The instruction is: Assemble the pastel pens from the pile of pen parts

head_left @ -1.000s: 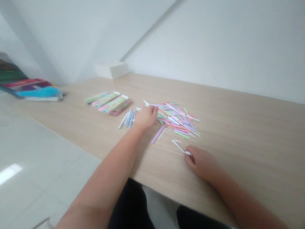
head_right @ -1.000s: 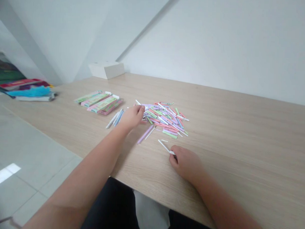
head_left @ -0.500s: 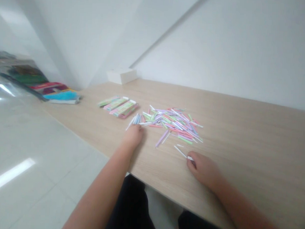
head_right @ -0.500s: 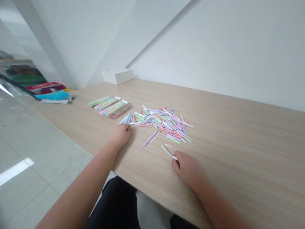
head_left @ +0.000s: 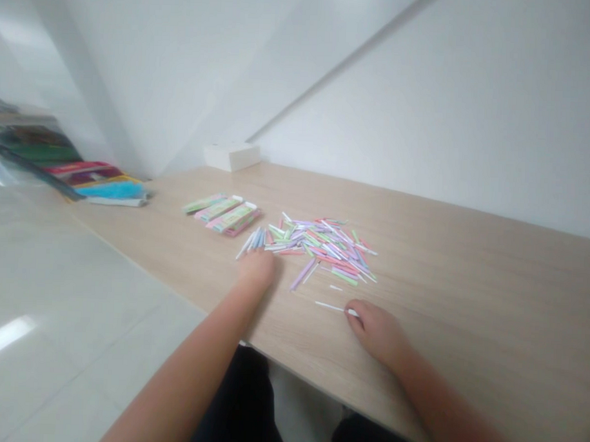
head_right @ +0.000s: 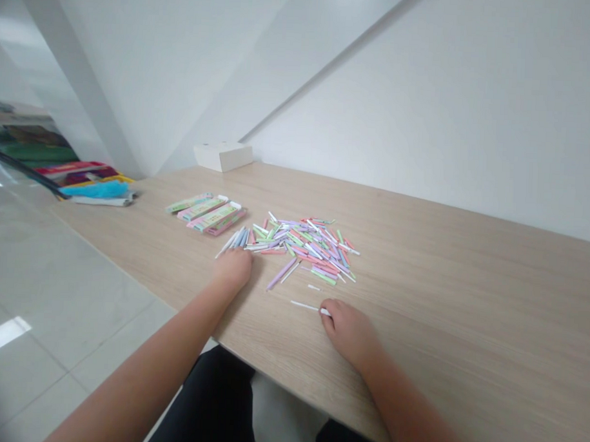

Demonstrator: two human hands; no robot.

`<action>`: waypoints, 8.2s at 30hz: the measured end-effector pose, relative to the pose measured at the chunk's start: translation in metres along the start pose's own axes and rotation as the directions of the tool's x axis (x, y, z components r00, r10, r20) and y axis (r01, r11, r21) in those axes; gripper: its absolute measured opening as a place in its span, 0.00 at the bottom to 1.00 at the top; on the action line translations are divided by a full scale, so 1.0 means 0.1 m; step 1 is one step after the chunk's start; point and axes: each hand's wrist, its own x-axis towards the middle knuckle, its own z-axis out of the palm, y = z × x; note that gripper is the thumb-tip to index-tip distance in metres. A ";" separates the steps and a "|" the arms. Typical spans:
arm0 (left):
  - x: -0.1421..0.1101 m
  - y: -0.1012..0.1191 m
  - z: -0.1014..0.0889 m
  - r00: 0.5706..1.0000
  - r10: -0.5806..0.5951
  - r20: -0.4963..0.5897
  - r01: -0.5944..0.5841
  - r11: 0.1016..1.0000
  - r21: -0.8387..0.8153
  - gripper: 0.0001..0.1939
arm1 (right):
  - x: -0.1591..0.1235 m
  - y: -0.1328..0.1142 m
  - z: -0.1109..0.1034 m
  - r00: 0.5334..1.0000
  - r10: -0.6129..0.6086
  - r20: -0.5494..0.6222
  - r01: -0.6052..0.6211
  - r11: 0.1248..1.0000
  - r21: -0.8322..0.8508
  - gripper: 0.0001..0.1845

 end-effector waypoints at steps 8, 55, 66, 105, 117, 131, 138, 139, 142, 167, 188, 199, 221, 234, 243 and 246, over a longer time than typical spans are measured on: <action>0.00 -0.24 0.06 0.993 0.111 -0.028 -0.112 0.992 -0.057 0.19 | -0.01 0.03 0.03 1.000 -0.005 -0.010 0.005 1.000 0.024 0.15; -0.42 -0.09 0.02 0.946 0.326 -0.005 -0.309 0.891 -0.333 0.16 | 0.01 0.05 0.02 1.000 -0.005 -0.006 0.006 0.998 0.063 0.13; -0.51 0.01 0.11 0.985 0.171 0.006 -0.163 0.949 -0.268 0.13 | 0.00 0.06 0.01 1.000 -0.001 0.005 0.001 0.996 0.094 0.15; -0.08 1.26 0.08 0.652 0.755 -0.074 -0.604 0.458 -0.652 0.13 | 0.21 0.57 0.05 0.981 0.096 -0.167 -0.040 0.949 0.312 0.13; -0.36 1.17 -0.03 0.407 0.912 0.056 -0.746 0.367 -0.557 0.06 | 0.19 0.53 -0.01 0.975 0.075 -0.207 -0.008 0.951 0.308 0.11; -0.23 1.19 0.14 0.583 0.813 -0.009 -0.782 0.557 -0.278 0.12 | 0.15 0.58 0.00 0.974 0.091 -0.208 0.001 0.914 0.405 0.12; -0.15 1.20 0.10 0.613 0.789 -0.044 -0.733 0.548 -0.403 0.10 | 0.14 0.58 0.01 0.983 0.061 -0.174 0.016 0.913 0.407 0.10; -0.15 1.21 0.10 0.610 0.791 -0.049 -0.732 0.540 -0.416 0.09 | 0.14 0.58 0.01 0.981 0.059 -0.182 0.022 0.911 0.411 0.10; -0.14 1.20 0.10 0.612 0.789 -0.049 -0.725 0.536 -0.432 0.09 | 0.14 0.57 -0.01 0.980 0.059 -0.191 0.028 0.904 0.426 0.10; -0.13 1.20 0.14 0.640 0.769 -0.008 -0.663 0.546 -0.512 0.09 | 0.16 0.59 0.01 0.976 0.082 -0.201 0.005 0.916 0.400 0.12; -0.12 1.28 0.25 0.612 0.791 -0.013 -0.723 0.553 -0.414 0.11 | 0.18 0.53 -0.01 0.979 0.101 -0.179 -0.052 0.965 0.258 0.16; -0.06 1.23 0.12 0.648 0.760 -0.047 -0.641 0.510 -0.574 0.12 | 0.22 0.75 -0.05 0.964 0.194 -0.181 -0.184 0.981 0.067 0.18; -0.23 1.00 -0.14 0.681 0.683 0.265 -0.566 0.720 -0.402 0.09 | 0.05 0.71 -0.24 0.975 -0.217 0.056 0.200 0.955 0.218 0.18; -0.23 1.06 0.01 0.651 0.742 0.158 -0.650 0.653 -0.390 0.09 | 0.06 0.36 -0.11 0.989 -0.143 -0.027 0.145 0.984 0.105 0.21; -0.25 1.10 0.01 0.636 0.759 0.139 -0.671 0.633 -0.386 0.08 | 0.04 -0.09 -0.03 0.999 0.001 -0.046 0.010 0.972 0.235 0.16; -0.25 1.12 0.01 0.635 0.758 0.147 -0.673 0.637 -0.376 0.06 | 0.05 -0.18 0.01 0.999 -0.025 -0.044 0.033 0.979 0.202 0.15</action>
